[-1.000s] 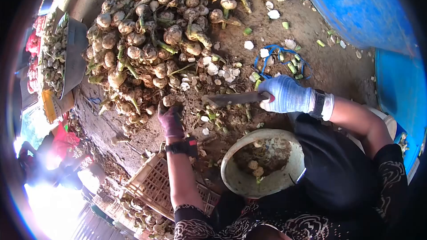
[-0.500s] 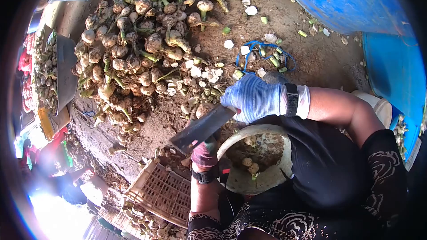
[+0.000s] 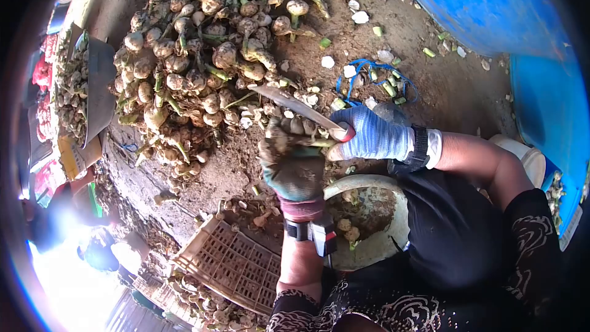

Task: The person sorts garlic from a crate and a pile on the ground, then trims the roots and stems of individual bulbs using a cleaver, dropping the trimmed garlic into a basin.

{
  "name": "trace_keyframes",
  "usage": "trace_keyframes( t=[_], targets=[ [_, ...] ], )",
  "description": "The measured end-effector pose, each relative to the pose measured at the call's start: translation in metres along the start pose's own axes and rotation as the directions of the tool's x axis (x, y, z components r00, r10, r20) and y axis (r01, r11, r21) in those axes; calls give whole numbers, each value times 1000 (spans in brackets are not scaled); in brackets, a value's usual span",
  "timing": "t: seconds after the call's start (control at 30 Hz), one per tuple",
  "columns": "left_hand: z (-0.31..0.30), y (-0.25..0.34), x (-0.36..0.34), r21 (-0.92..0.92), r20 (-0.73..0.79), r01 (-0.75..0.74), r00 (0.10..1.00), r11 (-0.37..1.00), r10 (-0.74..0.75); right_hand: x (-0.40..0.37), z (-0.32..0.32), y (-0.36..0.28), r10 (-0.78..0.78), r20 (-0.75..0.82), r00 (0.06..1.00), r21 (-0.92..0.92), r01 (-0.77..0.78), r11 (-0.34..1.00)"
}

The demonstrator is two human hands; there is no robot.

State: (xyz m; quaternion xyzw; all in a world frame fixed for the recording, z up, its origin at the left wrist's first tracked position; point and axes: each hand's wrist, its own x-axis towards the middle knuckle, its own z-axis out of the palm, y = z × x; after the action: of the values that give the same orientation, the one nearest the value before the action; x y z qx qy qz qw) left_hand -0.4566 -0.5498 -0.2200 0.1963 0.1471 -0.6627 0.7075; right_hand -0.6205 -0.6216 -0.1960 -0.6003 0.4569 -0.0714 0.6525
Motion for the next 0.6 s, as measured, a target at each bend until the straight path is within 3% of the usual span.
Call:
trace_keyframes(
  t=[0.03, 0.1, 0.13, 0.17, 0.2, 0.23, 0.3, 0.37, 0.4, 0.43, 0.47, 0.5, 0.57, 0.6],
  targets=[
    [-5, -5, 2, -27, -27, -40, 999, 999, 39, 2, 6, 5, -9, -46, 999, 130, 15, 991],
    [-4, -5, -3, 40, -103, -21, 994, 999, 25, 11, 3, 21, 53, -75, 996, 178, -39, 983],
    [-2, 0, -7, 158, -124, 27, 992, 987, -7, 15, 3, 27, 7, -129, 992, 255, 26, 967],
    [-2, 6, -15, 271, -149, 82, 988, 959, -43, 18, -4, 34, -57, -127, 990, 110, 71, 991],
    [-12, 5, -16, 577, -70, -11, 996, 817, 63, 19, -9, 35, -84, -118, 989, 62, 92, 994],
    [-20, 5, -19, 574, -74, -1, 996, 819, 53, 22, -13, 35, -112, -106, 988, 14, 114, 993],
    [-23, 7, -19, 473, -353, 160, 936, 866, 19, 30, -16, 39, -169, -144, 975, -97, 156, 983],
    [-33, 4, -12, 530, -296, 123, 954, 839, 47, 17, -10, 25, -131, -150, 980, 251, 166, 954],
    [-29, 2, -12, 459, -255, 70, 965, 886, 56, 15, -8, 32, -61, -71, 996, 172, 73, 982],
    [-21, 0, -12, 383, -209, 12, 975, 924, 74, 16, -3, 30, -90, -20, 996, 14, 91, 996],
    [-7, 1, -17, 366, -188, -17, 978, 931, 92, 17, 0, 34, 68, 132, 989, -117, -53, 992],
    [-17, 6, -21, 210, -45, -55, 997, 976, 65, 16, 4, 45, 241, 258, 936, -263, -172, 949],
    [9, 22, -40, 499, -3, 57, 998, 864, -64, 4, 15, 92, 81, 295, 952, -210, -18, 978],
    [-12, 48, -33, 755, 224, 141, 863, 641, -453, -1, 10, 79, 91, 261, 961, -196, -40, 980]
  ],
)
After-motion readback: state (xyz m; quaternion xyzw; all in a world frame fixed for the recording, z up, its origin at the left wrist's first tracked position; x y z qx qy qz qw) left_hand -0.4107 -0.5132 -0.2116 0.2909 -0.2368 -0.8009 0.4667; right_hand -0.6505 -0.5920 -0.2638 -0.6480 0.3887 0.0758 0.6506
